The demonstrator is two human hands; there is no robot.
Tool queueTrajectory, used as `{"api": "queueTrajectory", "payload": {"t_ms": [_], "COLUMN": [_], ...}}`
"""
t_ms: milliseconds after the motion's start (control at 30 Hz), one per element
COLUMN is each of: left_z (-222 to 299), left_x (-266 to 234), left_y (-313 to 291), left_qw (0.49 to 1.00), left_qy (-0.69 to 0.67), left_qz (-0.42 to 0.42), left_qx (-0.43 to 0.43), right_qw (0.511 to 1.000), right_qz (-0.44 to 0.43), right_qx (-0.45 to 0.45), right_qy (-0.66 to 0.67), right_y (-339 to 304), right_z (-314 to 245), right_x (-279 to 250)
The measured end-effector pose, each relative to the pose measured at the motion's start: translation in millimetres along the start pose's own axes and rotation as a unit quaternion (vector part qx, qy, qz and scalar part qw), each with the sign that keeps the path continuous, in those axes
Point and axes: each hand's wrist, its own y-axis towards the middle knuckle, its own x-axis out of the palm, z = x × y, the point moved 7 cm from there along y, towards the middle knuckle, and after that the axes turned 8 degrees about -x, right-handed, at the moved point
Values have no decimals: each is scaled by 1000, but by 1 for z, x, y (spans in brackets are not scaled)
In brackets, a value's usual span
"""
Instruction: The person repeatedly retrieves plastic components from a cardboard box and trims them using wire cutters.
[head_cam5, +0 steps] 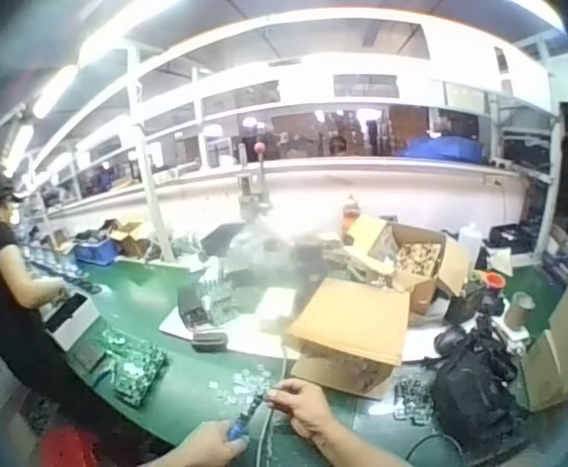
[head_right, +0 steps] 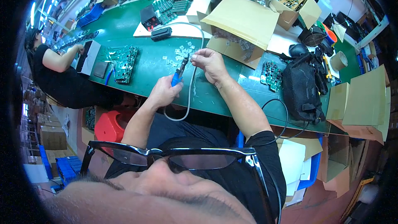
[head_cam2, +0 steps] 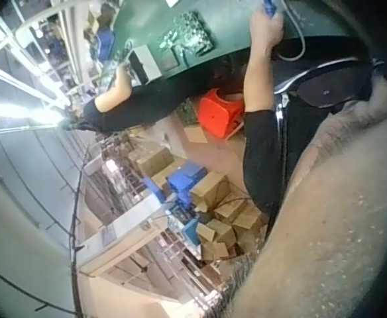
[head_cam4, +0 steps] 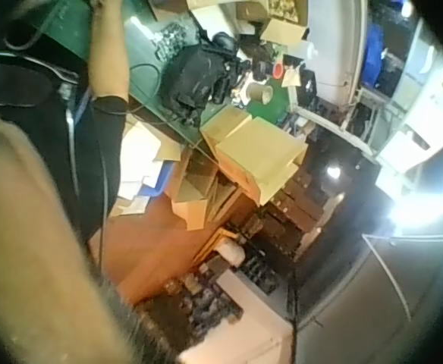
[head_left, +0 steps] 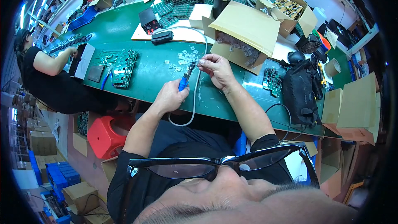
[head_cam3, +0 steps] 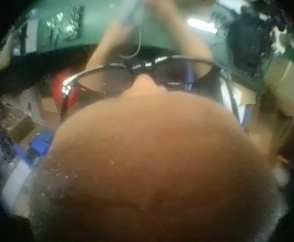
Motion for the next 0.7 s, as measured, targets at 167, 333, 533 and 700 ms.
{"api": "queueTrajectory", "payload": {"t_ms": [167, 333, 533, 700], "left_z": [-6, -10, 1, 3], "left_x": [0, -1, -5, -7], "left_y": [1, 3, 2, 2], "left_qw": [983, 985, 997, 998], "left_qy": [-176, -164, -74, -30], "left_qz": [-30, -30, -34, -40], "left_qx": [-44, -39, -20, -30], "right_qw": [1000, 1000, 1000, 999], "right_qz": [7, 18, 17, 30], "right_qx": [3, 15, 16, 23], "right_qy": [-4, -16, -11, -27], "right_y": [-2, -3, -3, -4], "right_z": [-3, -3, -3, -3], "right_x": [1, -1, 0, -2]}}
